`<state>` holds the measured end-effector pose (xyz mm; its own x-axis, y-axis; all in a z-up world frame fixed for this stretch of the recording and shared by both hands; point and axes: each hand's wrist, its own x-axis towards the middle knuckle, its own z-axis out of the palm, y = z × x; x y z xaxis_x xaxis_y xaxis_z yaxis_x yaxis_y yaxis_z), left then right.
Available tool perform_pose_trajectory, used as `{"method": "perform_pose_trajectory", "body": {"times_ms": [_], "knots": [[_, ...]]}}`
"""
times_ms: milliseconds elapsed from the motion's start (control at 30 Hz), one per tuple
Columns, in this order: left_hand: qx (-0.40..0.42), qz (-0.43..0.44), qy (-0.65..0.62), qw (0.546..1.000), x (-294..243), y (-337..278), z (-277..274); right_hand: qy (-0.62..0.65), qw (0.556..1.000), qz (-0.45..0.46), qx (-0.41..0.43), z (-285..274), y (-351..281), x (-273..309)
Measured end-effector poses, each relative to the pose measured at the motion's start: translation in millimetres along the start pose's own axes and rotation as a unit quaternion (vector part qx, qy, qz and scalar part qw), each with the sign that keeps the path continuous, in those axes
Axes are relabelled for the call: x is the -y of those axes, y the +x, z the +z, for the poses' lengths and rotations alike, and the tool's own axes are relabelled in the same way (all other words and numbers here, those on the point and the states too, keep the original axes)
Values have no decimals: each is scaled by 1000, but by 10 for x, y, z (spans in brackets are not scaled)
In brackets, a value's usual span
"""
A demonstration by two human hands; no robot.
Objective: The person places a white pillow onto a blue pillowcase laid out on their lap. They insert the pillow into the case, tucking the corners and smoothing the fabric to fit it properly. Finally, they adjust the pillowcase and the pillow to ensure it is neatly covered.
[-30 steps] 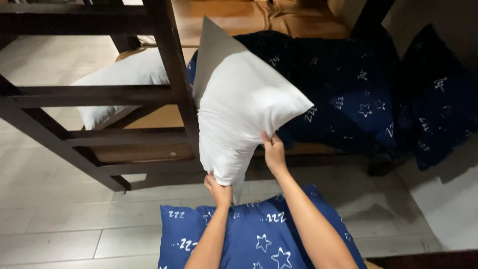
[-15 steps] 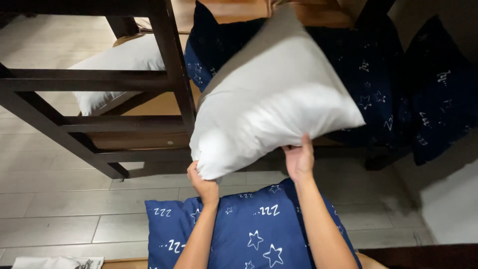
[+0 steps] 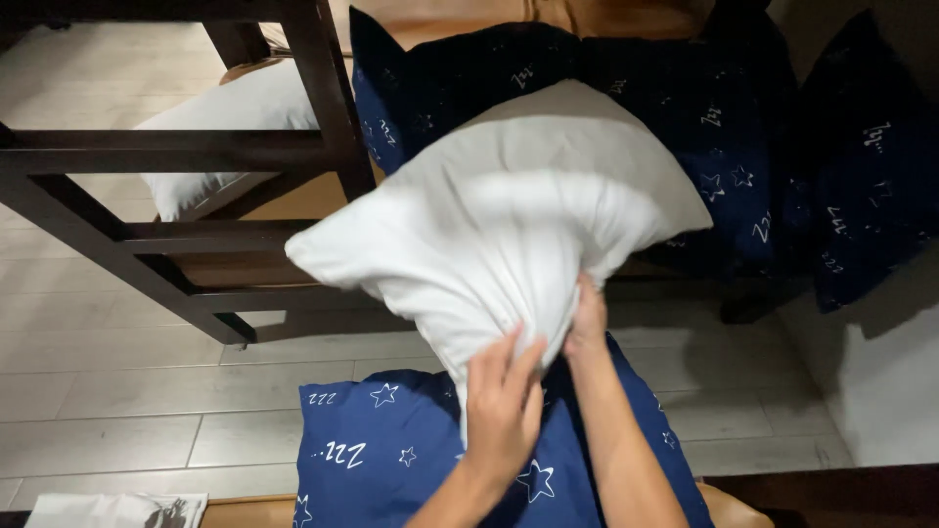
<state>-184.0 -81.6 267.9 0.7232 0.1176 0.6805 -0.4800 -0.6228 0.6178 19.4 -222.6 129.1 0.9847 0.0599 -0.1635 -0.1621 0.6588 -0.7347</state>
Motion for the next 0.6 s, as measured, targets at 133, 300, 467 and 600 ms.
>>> {"method": "perform_pose_trajectory", "body": {"times_ms": [133,300,467,600], "knots": [[78,-59,-121,988,300,-672,35,-2,996,-90,-8,64,-86,561],[-95,-152,116,977,637,-677,-428,-203,954,-207,81,-488,176,802],[-110,-285,61,950,1206,-551,-725,-174,969,-116,134,-35,68,1374],[-38,-441,-261,858,1278,-618,-552,-385,907,-165,51,-832,914,1003]]}}
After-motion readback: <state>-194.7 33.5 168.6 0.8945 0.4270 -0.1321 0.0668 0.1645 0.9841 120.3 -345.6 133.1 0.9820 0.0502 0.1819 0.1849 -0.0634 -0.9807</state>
